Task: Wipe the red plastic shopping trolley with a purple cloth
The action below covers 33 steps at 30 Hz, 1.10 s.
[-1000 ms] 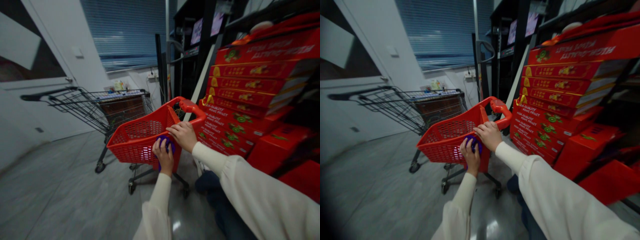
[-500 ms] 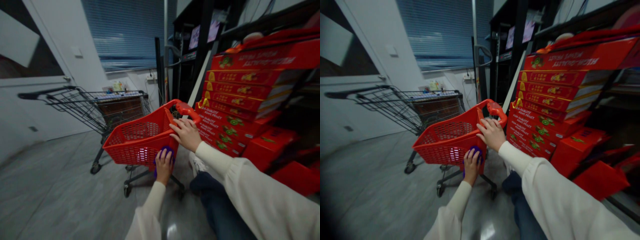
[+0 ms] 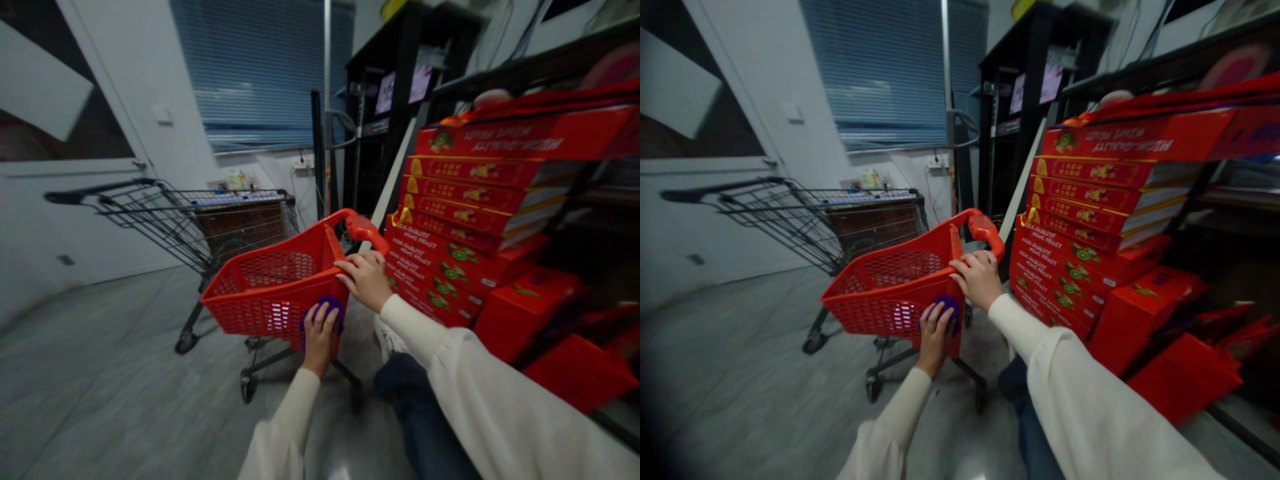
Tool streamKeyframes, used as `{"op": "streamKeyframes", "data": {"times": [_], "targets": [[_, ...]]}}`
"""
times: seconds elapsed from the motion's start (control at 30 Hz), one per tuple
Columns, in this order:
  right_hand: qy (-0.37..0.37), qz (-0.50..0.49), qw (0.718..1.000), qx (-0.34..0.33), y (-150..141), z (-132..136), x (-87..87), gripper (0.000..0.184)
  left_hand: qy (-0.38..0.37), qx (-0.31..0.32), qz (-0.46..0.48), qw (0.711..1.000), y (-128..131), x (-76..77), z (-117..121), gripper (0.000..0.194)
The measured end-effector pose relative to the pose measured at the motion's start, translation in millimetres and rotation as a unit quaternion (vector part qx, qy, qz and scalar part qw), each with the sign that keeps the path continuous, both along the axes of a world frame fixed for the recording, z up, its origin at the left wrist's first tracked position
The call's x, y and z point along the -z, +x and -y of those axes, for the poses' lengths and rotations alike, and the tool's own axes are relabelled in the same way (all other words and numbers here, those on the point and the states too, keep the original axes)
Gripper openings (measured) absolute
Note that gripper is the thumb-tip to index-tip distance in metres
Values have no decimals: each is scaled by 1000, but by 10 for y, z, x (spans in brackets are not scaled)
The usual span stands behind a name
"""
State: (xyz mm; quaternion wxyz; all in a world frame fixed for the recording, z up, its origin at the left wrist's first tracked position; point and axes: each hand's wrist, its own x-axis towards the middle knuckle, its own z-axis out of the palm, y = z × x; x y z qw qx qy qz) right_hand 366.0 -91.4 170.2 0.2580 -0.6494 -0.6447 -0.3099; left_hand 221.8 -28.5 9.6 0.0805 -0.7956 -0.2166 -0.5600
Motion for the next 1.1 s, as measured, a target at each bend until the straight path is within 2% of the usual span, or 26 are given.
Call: {"op": "streamKeyframes", "data": {"times": [0.13,0.23,0.3,0.43,0.53,0.67,0.77,0.83,1.0,1.1], "targets": [[3,-8,1000,-5,-32,8,3,30,5,-25,13,1000,49,-88,24,36],[4,-17,1000,-16,-36,17,-6,29,50,-10,-58,997,-20,-51,56,36],[4,-18,1000,-20,-44,25,-6,28,46,-12,-81,996,-91,-43,80,38],[17,-18,999,-22,-94,70,10,29,12,-53,-18,998,-125,-157,104,40],[17,-18,999,-23,-112,138,2,29,44,-36,-52,997,-170,-148,87,35],[3,-13,1000,-28,-63,209,-36,28,87,-14,-143,986,-434,11,-25,36],[-1,-11,1000,-29,-9,220,-50,28,48,-80,-107,990,-655,70,-160,40],[-2,-10,1000,-28,27,221,-52,29,40,-103,-108,988,-774,97,-243,40],[10,5,1000,-26,47,246,-52,28,105,-25,-231,967,-1050,141,-431,42],[25,40,998,-37,-138,182,-22,31,104,-54,-224,968,-1151,106,-535,45]]}}
